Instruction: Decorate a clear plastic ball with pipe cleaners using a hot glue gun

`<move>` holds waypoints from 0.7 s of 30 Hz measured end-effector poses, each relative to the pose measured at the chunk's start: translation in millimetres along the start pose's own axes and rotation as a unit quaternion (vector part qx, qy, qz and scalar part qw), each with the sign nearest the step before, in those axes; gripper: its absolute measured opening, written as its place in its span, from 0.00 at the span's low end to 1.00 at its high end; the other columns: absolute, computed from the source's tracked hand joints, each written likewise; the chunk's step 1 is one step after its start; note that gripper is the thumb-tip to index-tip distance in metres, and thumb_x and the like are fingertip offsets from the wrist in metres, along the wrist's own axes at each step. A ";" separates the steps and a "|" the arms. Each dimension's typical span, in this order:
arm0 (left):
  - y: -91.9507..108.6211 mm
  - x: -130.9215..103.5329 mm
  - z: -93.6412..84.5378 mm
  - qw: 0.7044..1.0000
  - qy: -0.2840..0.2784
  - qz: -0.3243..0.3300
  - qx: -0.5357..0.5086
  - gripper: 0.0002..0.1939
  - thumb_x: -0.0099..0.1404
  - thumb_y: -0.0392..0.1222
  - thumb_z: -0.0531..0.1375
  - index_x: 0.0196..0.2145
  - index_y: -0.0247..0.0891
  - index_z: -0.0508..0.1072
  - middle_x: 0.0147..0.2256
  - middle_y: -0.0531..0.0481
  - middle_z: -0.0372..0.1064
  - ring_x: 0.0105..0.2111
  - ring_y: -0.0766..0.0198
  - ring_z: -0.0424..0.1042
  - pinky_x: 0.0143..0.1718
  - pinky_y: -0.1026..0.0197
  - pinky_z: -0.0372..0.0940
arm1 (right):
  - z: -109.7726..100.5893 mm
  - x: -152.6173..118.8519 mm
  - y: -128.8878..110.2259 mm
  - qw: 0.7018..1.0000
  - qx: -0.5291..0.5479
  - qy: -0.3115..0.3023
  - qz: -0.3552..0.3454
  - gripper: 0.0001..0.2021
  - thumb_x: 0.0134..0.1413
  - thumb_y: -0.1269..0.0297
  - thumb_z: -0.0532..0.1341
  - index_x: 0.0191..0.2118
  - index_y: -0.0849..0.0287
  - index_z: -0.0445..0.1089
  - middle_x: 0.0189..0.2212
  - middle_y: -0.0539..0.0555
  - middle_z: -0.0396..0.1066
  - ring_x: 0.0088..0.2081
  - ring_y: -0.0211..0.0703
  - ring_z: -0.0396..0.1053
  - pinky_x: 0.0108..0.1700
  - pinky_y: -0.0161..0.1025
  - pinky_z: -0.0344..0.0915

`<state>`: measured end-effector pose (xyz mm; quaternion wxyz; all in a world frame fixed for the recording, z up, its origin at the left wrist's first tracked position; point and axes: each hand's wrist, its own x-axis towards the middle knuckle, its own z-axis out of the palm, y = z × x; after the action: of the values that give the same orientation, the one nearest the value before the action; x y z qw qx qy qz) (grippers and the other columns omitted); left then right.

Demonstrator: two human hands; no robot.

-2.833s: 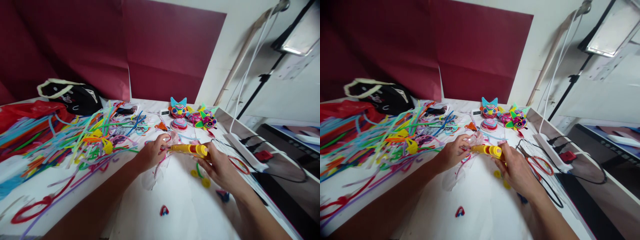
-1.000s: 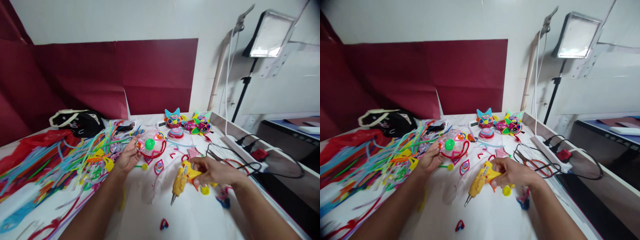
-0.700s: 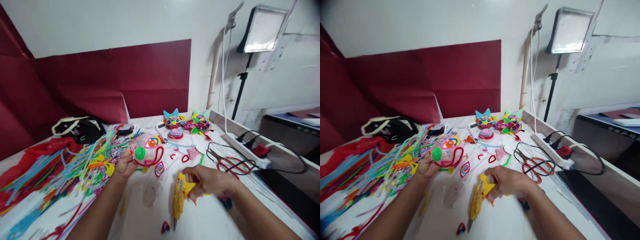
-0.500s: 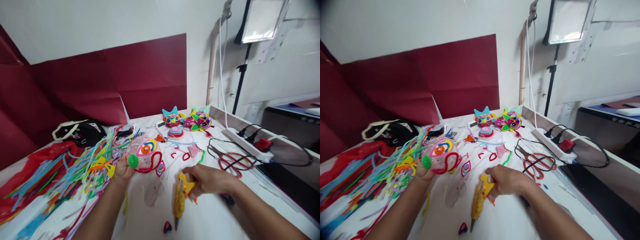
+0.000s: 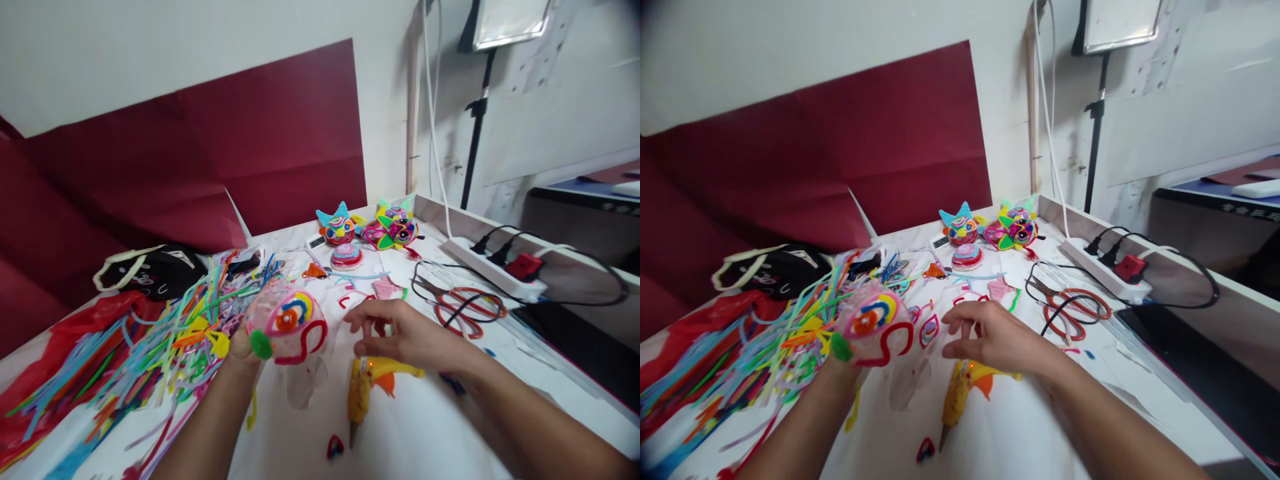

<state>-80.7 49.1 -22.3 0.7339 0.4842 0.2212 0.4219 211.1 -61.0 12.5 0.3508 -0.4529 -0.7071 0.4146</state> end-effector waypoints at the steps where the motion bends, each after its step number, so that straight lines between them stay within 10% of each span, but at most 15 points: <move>1: -2.4 0.6 4.5 1.000 0.006 0.012 0.000 0.36 0.45 0.49 0.73 0.53 0.46 0.71 0.47 0.48 0.76 0.51 0.50 0.73 0.49 0.56 0.70 | 2.9 0.6 -1.1 0.998 0.063 0.004 -0.010 0.16 0.50 0.57 0.68 0.43 0.57 0.74 0.35 0.51 0.72 0.31 0.36 0.64 0.33 0.35 0.61; 8: -12.6 4.0 28.6 1.000 0.004 0.022 0.021 0.48 0.40 0.40 0.76 0.59 0.42 0.66 0.47 0.45 0.75 0.34 0.59 0.77 0.36 0.61 0.72 | 11.4 2.6 0.3 0.932 0.356 -0.062 -0.016 0.18 0.48 0.61 0.71 0.45 0.58 0.70 0.36 0.50 0.73 0.37 0.36 0.72 0.41 0.36 0.67; 16: -13.0 7.6 32.5 0.999 -0.043 0.028 0.015 0.44 0.45 0.39 0.76 0.58 0.42 0.65 0.49 0.43 0.73 0.32 0.64 0.75 0.35 0.64 0.69 | 7.0 7.8 10.7 0.948 0.314 -0.023 -0.038 0.15 0.54 0.59 0.68 0.44 0.59 0.72 0.31 0.49 0.73 0.32 0.35 0.71 0.36 0.34 0.67; 21: -12.1 7.6 34.1 0.997 -0.077 0.022 0.005 0.41 0.45 0.35 0.75 0.56 0.39 0.66 0.34 0.51 0.74 0.24 0.69 0.71 0.33 0.65 0.68 | 7.0 13.7 21.1 0.956 0.288 -0.012 -0.061 0.12 0.54 0.58 0.68 0.41 0.59 0.74 0.29 0.49 0.73 0.29 0.35 0.71 0.35 0.34 0.68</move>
<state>-46.7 35.4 -17.8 0.7368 0.5237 0.1559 0.3982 207.6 -44.9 -7.9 0.4827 -0.2834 -0.5882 0.5837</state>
